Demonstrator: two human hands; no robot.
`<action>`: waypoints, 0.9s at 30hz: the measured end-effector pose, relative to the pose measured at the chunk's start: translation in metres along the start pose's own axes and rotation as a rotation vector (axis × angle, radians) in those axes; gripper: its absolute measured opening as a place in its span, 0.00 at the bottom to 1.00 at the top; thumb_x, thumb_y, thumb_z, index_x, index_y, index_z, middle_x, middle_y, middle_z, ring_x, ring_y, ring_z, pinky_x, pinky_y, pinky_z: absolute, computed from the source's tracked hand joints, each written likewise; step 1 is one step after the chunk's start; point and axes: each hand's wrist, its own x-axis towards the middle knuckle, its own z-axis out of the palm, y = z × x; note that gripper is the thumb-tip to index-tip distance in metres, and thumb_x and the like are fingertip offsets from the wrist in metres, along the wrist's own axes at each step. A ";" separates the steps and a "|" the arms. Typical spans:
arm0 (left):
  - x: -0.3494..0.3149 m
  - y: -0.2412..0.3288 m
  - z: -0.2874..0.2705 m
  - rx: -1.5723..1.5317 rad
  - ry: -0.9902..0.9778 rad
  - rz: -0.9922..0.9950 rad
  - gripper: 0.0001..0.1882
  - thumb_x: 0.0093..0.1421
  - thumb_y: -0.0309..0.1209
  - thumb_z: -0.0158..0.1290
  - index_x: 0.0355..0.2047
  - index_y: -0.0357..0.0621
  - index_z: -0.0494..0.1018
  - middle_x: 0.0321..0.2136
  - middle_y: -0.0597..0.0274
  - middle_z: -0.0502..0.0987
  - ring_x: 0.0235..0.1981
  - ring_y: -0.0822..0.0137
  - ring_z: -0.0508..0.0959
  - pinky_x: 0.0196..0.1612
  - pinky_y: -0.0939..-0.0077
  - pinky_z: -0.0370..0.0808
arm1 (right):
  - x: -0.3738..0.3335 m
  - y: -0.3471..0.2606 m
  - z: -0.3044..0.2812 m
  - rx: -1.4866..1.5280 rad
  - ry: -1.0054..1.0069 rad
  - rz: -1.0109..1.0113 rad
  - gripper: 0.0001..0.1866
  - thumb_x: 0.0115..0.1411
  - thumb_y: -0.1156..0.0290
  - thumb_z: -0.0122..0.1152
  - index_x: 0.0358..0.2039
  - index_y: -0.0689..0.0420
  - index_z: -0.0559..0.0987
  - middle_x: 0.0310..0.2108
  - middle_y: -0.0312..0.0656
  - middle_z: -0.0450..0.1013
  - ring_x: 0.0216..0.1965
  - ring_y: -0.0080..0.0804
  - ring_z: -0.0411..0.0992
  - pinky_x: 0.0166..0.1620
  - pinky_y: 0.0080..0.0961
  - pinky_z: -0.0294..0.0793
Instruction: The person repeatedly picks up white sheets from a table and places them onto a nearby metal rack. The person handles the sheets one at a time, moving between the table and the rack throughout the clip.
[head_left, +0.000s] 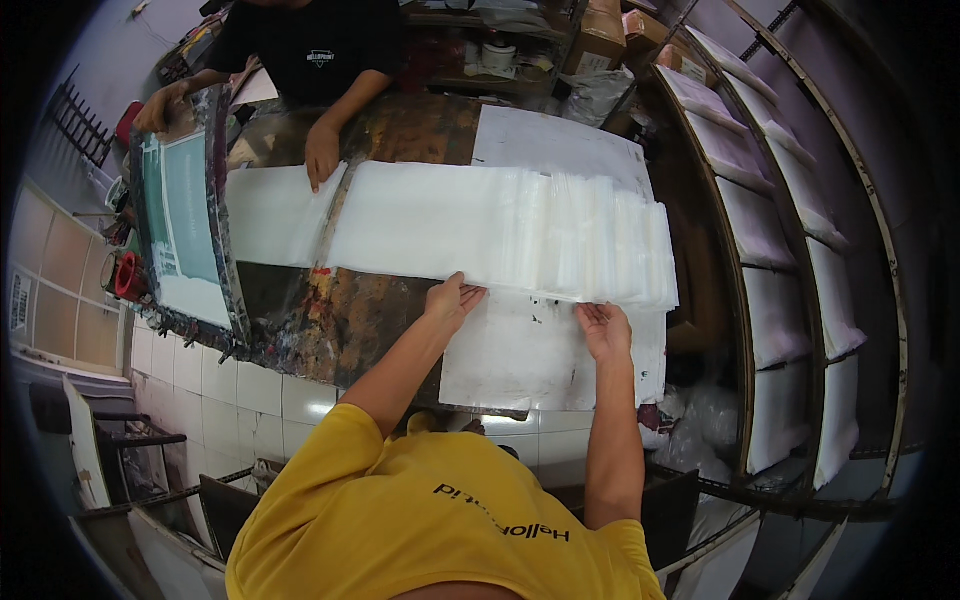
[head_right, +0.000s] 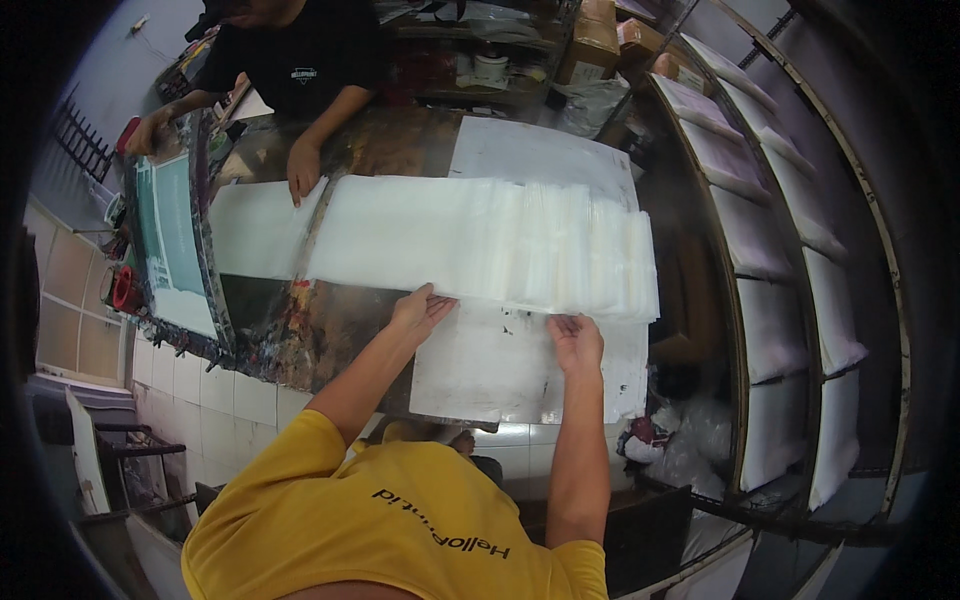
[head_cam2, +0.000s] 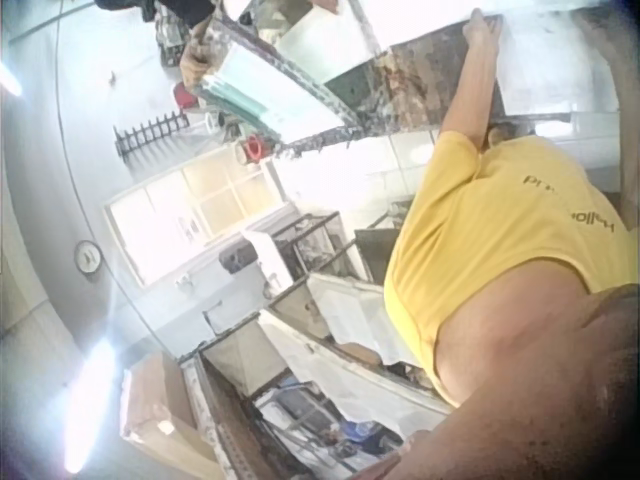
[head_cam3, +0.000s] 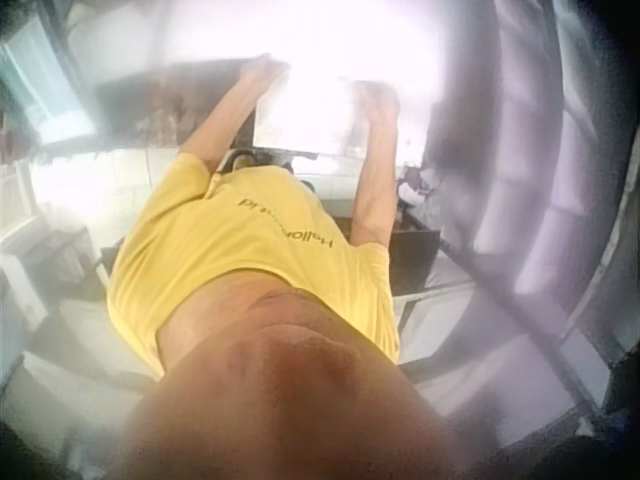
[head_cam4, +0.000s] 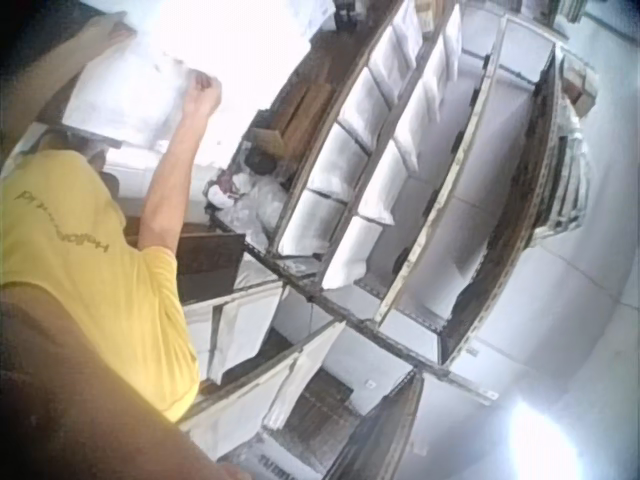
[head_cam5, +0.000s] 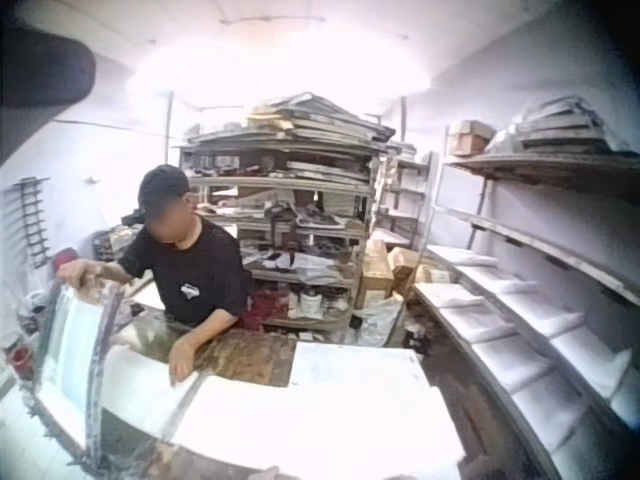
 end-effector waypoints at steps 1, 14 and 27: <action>0.001 0.001 -0.002 -0.011 -0.011 -0.006 0.17 0.70 0.30 0.45 0.47 0.23 0.61 0.48 0.40 0.68 0.52 0.50 0.73 0.59 0.62 0.76 | 0.000 0.000 0.000 0.000 0.005 0.001 0.14 0.65 0.74 0.44 0.44 0.75 0.65 0.47 0.59 0.65 0.53 0.54 0.67 0.60 0.52 0.71; -0.092 -0.037 -0.129 0.692 -0.290 0.261 0.14 0.66 0.31 0.51 0.46 0.32 0.69 0.40 0.53 0.78 0.43 0.65 0.80 0.47 0.73 0.77 | -0.110 0.058 -0.052 -0.120 0.013 -0.130 0.22 0.67 0.70 0.51 0.57 0.68 0.64 0.55 0.54 0.67 0.57 0.44 0.69 0.59 0.36 0.72; -0.106 -0.009 -0.114 1.273 -0.611 0.707 0.11 0.62 0.27 0.53 0.43 0.33 0.73 0.34 0.46 0.79 0.33 0.53 0.81 0.36 0.66 0.76 | -0.184 0.153 -0.119 0.029 0.268 -0.262 0.12 0.66 0.69 0.53 0.48 0.58 0.71 0.36 0.42 0.73 0.36 0.32 0.74 0.43 0.28 0.77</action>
